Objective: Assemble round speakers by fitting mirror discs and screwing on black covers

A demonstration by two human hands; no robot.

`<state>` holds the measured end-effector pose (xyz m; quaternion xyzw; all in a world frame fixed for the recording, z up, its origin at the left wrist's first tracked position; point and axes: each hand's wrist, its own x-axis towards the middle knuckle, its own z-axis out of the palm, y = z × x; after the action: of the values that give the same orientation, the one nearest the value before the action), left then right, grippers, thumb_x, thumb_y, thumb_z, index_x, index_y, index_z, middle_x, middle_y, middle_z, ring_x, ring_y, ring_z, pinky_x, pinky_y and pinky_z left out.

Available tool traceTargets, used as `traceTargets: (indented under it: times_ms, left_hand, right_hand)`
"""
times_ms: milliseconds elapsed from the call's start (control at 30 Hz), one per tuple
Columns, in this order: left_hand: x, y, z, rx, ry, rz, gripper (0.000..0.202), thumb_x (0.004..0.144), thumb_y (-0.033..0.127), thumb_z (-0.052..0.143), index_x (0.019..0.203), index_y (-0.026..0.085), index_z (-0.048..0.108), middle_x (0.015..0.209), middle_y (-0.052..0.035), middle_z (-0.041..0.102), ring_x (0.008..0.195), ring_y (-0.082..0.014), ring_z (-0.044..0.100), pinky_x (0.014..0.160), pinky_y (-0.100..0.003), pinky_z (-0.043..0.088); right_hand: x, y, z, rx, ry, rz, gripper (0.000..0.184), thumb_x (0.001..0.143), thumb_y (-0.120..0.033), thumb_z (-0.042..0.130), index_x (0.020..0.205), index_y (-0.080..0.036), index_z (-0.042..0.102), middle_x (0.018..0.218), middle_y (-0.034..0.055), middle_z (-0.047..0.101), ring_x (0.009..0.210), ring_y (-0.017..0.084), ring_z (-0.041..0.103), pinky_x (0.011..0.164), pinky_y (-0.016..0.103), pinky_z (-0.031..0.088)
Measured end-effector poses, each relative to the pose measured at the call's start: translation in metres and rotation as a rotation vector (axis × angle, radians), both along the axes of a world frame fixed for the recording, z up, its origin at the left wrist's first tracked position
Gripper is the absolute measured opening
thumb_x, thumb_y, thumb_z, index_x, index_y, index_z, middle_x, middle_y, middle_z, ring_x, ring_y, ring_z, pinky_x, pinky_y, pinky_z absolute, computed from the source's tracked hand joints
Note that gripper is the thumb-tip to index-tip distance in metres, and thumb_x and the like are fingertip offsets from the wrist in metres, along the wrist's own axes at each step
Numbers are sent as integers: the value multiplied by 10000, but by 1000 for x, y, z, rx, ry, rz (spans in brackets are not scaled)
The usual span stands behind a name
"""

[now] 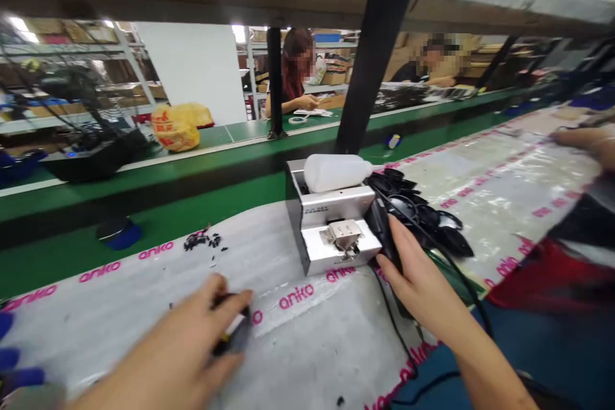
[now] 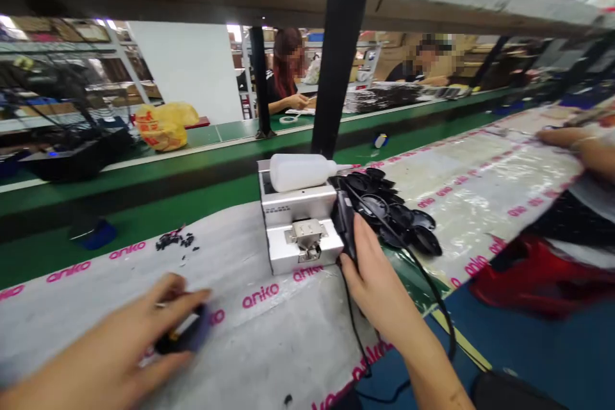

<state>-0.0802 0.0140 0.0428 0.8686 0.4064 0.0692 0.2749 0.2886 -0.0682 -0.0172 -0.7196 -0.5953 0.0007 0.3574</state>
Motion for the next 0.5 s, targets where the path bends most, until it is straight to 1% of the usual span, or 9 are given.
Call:
traceTargets:
  times_ms: [67, 167, 200, 267, 333, 367, 400, 433, 500]
  left_hand:
    - [30, -21, -6, -21, 187, -17, 609, 818, 303, 653, 1419, 336, 563, 1313, -140, 579, 1062, -382, 644, 915, -514, 537]
    - [51, -28, -3, -34, 203, -14, 735, 793, 380, 716, 1485, 294, 483, 1377, -139, 568, 1150, -400, 603, 973, -512, 511]
    - [50, -23, 0, -52, 166, -12, 726, 791, 428, 731, 1467, 289, 506, 1375, -122, 583, 1155, -378, 609, 975, -471, 518]
    - [43, -5, 6, -11, 100, 68, 518, 868, 465, 662, 1346, 270, 625, 1286, -84, 658, 1105, -299, 652, 941, -367, 537]
    - [36, 20, 5, 134, 89, 240, 307, 984, 343, 512, 1172, 215, 717, 1166, -84, 714, 1040, -249, 680, 915, -328, 529]
    - [34, 33, 2, 202, 106, 317, 292, 994, 265, 484, 1132, 174, 725, 1147, -111, 716, 1048, -264, 675, 931, -354, 514]
    - [34, 44, -4, 247, 122, 367, 282, 988, 211, 480, 1105, 141, 727, 1140, -139, 711, 1065, -285, 666, 943, -383, 502]
    - [35, 54, -11, 272, 134, 392, 263, 979, 178, 491, 1079, 122, 728, 1133, -156, 705, 1074, -299, 659, 949, -405, 494]
    - [39, 68, -25, 283, 144, 399, 214, 964, 146, 520, 1001, 114, 729, 1083, -146, 707, 1042, -290, 664, 930, -428, 500]
  right_hand:
    - [3, 2, -5, 3, -31, 25, 543, 1002, -301, 375, 1533, -191, 344, 1614, 110, 294, 1482, 271, 305, 1212, 452, 301]
    - [0, 4, -4, 54, -32, 35, 455, 981, -331, 423, 1411, -217, 518, 1577, 90, 375, 1413, 307, 424, 1138, 463, 425]
    - [-5, 4, -1, 98, -20, 4, 427, 969, -348, 454, 1362, -219, 559, 1531, 99, 442, 1360, 325, 486, 1097, 480, 468]
    - [-24, 0, 7, 197, 6, -76, 367, 962, -337, 480, 1295, -232, 596, 1430, 114, 541, 1276, 344, 557, 1046, 515, 500]
    - [-53, -6, 16, 302, 37, -62, 338, 971, -259, 461, 1288, -249, 580, 1364, 128, 571, 1259, 341, 556, 1046, 541, 486]
    - [-71, -8, 20, 366, 62, 17, 345, 965, -207, 458, 1288, -251, 569, 1330, 133, 583, 1250, 332, 556, 1031, 536, 497]
    - [-89, -10, 23, 411, 73, 156, 365, 951, -158, 459, 1291, -247, 560, 1287, 129, 606, 1219, 314, 576, 1006, 513, 521]
    - [-108, -11, 26, 429, 50, 268, 365, 937, -141, 468, 1266, -259, 572, 1235, 97, 640, 1170, 276, 610, 965, 450, 559]
    - [-144, -7, 28, 320, -4, 462, 351, 916, -125, 480, 1236, -210, 595, 1246, 111, 643, 1178, 273, 607, 962, 429, 570]
